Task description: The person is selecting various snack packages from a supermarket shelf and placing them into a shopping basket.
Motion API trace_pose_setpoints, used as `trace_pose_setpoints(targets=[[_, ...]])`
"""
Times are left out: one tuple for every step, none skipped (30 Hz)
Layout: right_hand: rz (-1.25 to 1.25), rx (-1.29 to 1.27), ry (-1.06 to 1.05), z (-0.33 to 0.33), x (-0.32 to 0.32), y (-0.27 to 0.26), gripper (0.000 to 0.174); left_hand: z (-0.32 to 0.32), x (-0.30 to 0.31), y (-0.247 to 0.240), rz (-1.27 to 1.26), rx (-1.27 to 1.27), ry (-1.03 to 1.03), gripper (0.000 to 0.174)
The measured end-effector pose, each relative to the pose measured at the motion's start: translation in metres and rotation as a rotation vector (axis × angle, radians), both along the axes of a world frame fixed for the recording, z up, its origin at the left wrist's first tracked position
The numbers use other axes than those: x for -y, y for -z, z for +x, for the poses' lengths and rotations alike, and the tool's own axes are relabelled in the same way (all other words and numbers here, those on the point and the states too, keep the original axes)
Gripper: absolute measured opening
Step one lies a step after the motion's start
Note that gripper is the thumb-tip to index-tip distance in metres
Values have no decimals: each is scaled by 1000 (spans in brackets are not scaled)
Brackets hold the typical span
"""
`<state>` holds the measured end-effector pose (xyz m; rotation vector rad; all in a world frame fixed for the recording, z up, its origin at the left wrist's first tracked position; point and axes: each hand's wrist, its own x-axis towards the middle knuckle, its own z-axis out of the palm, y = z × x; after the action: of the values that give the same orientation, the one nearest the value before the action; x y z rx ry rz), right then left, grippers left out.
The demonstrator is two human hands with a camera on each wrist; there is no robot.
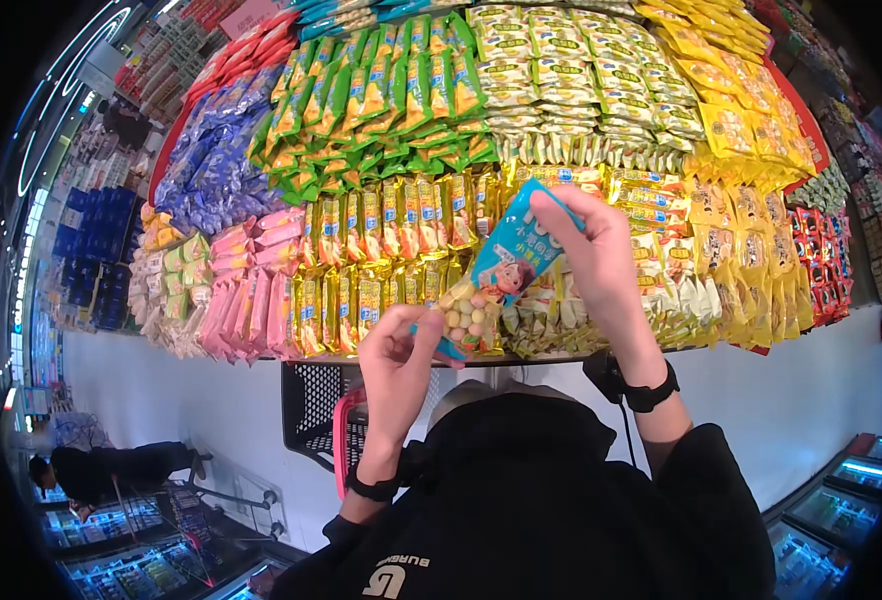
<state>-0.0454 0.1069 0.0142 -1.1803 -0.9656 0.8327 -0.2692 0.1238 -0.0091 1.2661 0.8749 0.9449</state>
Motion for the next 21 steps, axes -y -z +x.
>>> trace_pose_setpoints(targets=[[12, -58, 32, 2, -1, -3, 27, 4, 0, 2, 14, 14, -5, 14], [-13, -50, 42, 7, 1, -5, 25, 9, 0, 4, 29, 32, -12, 16], [-34, -38, 49, 13, 2, -9, 24, 10, -2, 10, 40, 65, -13, 18], [-55, -28, 55, 18, 2, -11, 23, 13, -2, 11, 45, 78, 1, 18], [-20, -17, 79, 20, 1, -11, 22, 15, -1, 10, 47, 86, 15, 17], [-14, -27, 77, 22, 2, -12, 21, 16, 1, 8, 48, 90, 28, 17], [-6, -37, 73, 25, 3, -14, 20, 18, 2, 5, 84, 89, 5, 16], [3, -48, 69, 28, 4, -15, 20, 20, 2, 1, 122, 87, -17, 16], [13, -33, 79, 30, 5, -14, 18, 21, 2, -2, 160, 82, -38, 16], [29, -69, 98, 28, 5, -13, 18, 21, 0, -3, 196, 70, -56, 16], [44, -103, 115, 26, 6, -11, 18, 21, -1, -3, 232, 60, -77, 16], [57, -137, 129, 25, 6, -9, 17, 22, -2, -3, 267, 50, -100, 15], [42, -123, 135, 26, 5, -6, 17, 24, -1, -2, 266, 67, -116, 14], [19, -117, 100, 29, 5, -6, 17, 24, 1, -2, 291, 45, -107, 13], [1, -111, 69, 32, 4, -8, 17, 25, 1, -2, 319, 25, -94, 13], [-18, -103, 42, 35, 6, -9, 17, 25, 1, -4, 346, 6, -77, 13], [-31, -107, 35, 36, 7, -12, 16, 27, 0, -5, 349, 20, -82, 12], [-45, -108, 25, 37, 9, -14, 16, 30, -1, -7, 352, 37, -90, 11], [-60, -107, 12, 38, 11, -16, 16, 33, -3, -8, 354, 55, -101, 11], [-59, -98, -3, 40, 13, -15, 15, 34, -5, -9, 371, 34, -74, 10], [-57, -91, -17, 43, 16, -14, 14, 32, -7, -9, 390, 10, -46, 10]])
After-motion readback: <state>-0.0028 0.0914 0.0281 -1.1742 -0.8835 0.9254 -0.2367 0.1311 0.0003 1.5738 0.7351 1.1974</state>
